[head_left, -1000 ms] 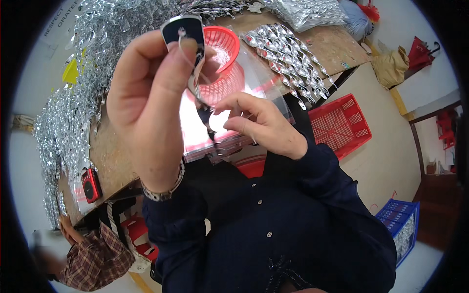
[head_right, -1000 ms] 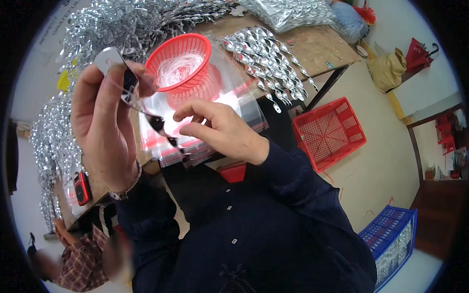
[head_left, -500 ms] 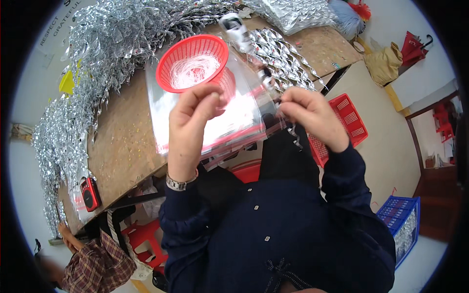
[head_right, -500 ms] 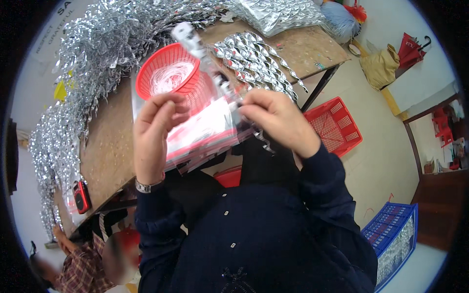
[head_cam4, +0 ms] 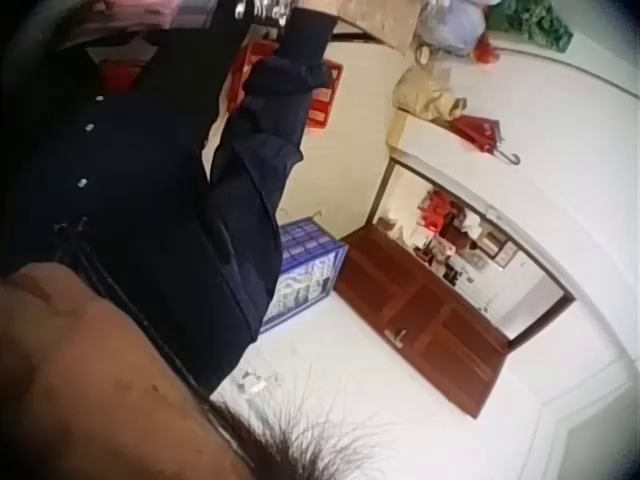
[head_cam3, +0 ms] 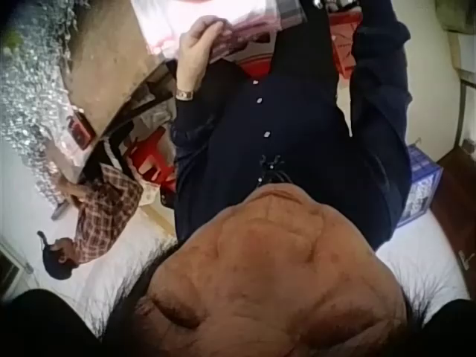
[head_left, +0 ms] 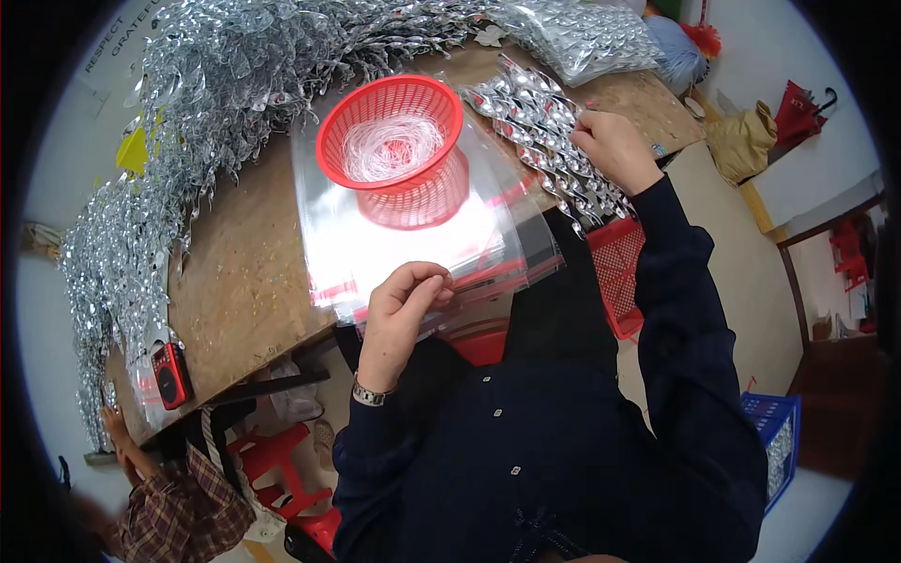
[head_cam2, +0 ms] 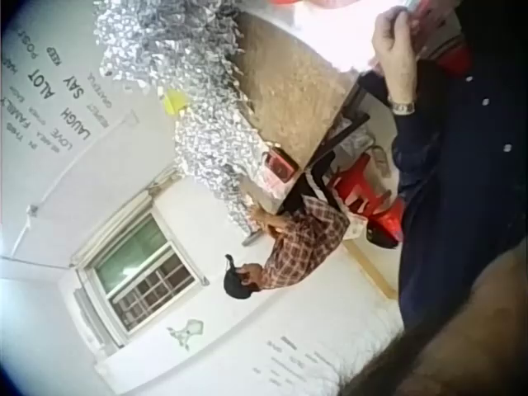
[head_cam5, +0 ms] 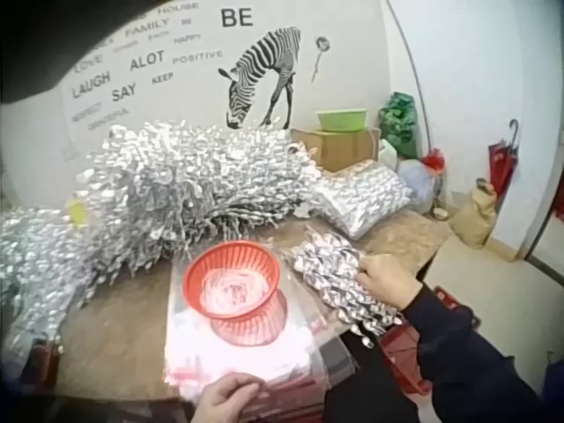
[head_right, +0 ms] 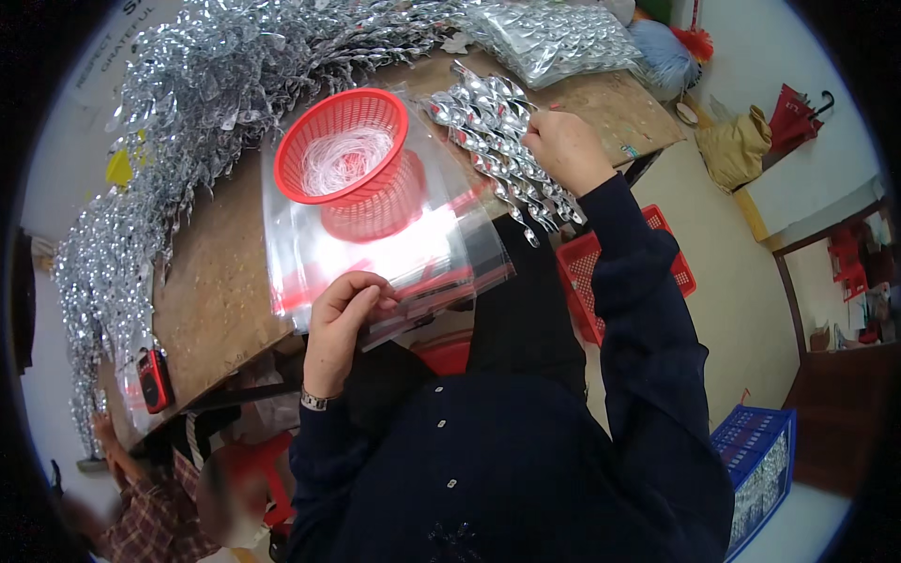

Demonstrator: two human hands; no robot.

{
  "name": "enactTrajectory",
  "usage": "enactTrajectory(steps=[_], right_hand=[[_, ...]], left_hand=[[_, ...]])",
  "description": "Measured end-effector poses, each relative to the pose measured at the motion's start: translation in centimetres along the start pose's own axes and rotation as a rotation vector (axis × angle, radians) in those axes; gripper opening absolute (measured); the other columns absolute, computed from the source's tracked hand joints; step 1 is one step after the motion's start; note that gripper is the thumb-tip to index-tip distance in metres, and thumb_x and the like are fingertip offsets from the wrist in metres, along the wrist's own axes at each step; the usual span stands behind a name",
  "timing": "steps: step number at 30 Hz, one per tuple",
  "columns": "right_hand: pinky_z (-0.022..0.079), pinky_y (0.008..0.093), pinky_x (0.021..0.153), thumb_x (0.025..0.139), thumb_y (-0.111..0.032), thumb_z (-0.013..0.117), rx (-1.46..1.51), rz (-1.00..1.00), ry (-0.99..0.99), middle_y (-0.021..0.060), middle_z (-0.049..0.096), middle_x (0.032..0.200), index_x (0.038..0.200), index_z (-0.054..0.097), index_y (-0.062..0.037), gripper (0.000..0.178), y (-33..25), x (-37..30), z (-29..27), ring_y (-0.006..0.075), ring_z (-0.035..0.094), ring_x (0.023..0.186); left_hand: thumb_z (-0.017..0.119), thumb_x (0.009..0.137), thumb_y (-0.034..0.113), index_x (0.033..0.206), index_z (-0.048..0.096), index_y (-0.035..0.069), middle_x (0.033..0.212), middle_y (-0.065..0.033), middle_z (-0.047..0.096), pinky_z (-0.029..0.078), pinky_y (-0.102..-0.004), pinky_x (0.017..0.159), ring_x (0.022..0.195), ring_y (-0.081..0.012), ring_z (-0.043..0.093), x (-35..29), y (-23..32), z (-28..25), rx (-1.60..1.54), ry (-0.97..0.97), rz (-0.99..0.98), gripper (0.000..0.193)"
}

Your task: Assembling small toy components and tinsel decorations at a factory workstation.

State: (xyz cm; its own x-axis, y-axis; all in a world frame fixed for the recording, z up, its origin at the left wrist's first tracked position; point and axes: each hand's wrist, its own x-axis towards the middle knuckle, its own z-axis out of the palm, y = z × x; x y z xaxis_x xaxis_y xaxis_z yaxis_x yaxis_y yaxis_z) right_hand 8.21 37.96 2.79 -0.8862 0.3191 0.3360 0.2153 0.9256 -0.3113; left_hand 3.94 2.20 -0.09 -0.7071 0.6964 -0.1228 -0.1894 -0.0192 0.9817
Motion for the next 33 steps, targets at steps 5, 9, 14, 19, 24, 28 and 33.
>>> enactTrajectory(steps=[5,9,14,19,24,28,33], right_hand=[[0.046,0.0464,0.071,0.082,-0.022,0.06,-0.085,-0.007,-0.014,0.0206,0.063,0.079,0.083,0.061,-0.0004,0.021,-0.2,1.2,1.9,0.0376,0.061,0.081],[0.046,0.0458,0.071,0.083,-0.02,0.061,-0.089,0.054,0.006,0.0204,0.063,0.081,0.086,0.061,-0.0011,0.019,-0.7,1.2,2.5,0.038,0.061,0.081],[0.047,0.0416,0.07,0.087,-0.021,0.061,0.027,-0.026,0.151,0.0191,0.064,0.088,0.095,0.061,-0.0013,0.021,-2.1,-0.6,0.2,0.0365,0.062,0.082],[0.047,0.0317,0.066,0.088,-0.01,0.059,0.203,-0.002,0.044,0.0148,0.063,0.082,0.097,0.059,0.0013,0.015,-7.0,-3.0,-2.0,0.0227,0.062,0.071],[0.047,0.0293,0.068,0.086,-0.004,0.059,0.402,-0.064,-0.103,0.0131,0.063,0.084,0.097,0.061,0.0024,0.013,-12.0,-5.6,-2.2,0.0202,0.062,0.075],[0.049,0.0319,0.069,0.083,-0.002,0.061,0.49,-0.122,-0.219,0.0151,0.064,0.086,0.093,0.061,0.0032,0.012,-14.8,-6.9,-0.8,0.0265,0.063,0.077],[0.049,0.0335,0.068,0.081,-0.001,0.064,0.565,-0.249,-0.286,0.015,0.063,0.085,0.093,0.061,0.0022,0.013,-17.3,-7.1,1.4,0.0296,0.063,0.076]], left_hand=[[0.05,0.096,0.01,0.106,0.059,-0.001,0.095,-0.0063,0.064,0.05,-0.0241,0.08,0.086,-0.0115,0.062,-0.6,0.4,-0.5,-0.004,0.01,-0.041,0.017],[0.053,0.094,0.009,0.106,0.061,-0.001,0.096,-0.0042,0.064,0.049,-0.0226,0.078,0.086,-0.0092,0.061,-0.8,0.7,-0.9,-0.015,0.038,-0.044,0.017],[0.054,0.094,0.01,0.105,0.061,-0.002,0.095,-0.0049,0.065,0.049,-0.0224,0.078,0.085,-0.0097,0.062,-1.0,1.8,-1.3,-0.029,0.04,-0.003,0.017],[0.054,0.094,0.01,0.104,0.061,-0.001,0.093,-0.0036,0.065,0.049,-0.0218,0.074,0.083,-0.009,0.061,-1.2,2.5,-3.5,-0.04,0.157,-0.021,0.017],[0.054,0.093,0.011,0.103,0.062,-0.001,0.089,-0.0031,0.064,0.049,-0.0212,0.069,0.079,-0.0082,0.06,-0.9,3.0,-7.5,0.115,0.324,0.1,0.017],[0.055,0.092,0.011,0.099,0.063,-0.002,0.086,-0.0039,0.063,0.048,-0.0224,0.066,0.077,-0.0095,0.06,0.6,2.8,-12.3,0.264,0.475,0.204,0.017],[0.058,0.088,0.017,0.095,0.063,-0.002,0.087,-0.0133,0.065,0.049,-0.0314,0.069,0.075,-0.0229,0.063,3.2,2.7,-19.8,0.788,0.747,0.259,0.021]])
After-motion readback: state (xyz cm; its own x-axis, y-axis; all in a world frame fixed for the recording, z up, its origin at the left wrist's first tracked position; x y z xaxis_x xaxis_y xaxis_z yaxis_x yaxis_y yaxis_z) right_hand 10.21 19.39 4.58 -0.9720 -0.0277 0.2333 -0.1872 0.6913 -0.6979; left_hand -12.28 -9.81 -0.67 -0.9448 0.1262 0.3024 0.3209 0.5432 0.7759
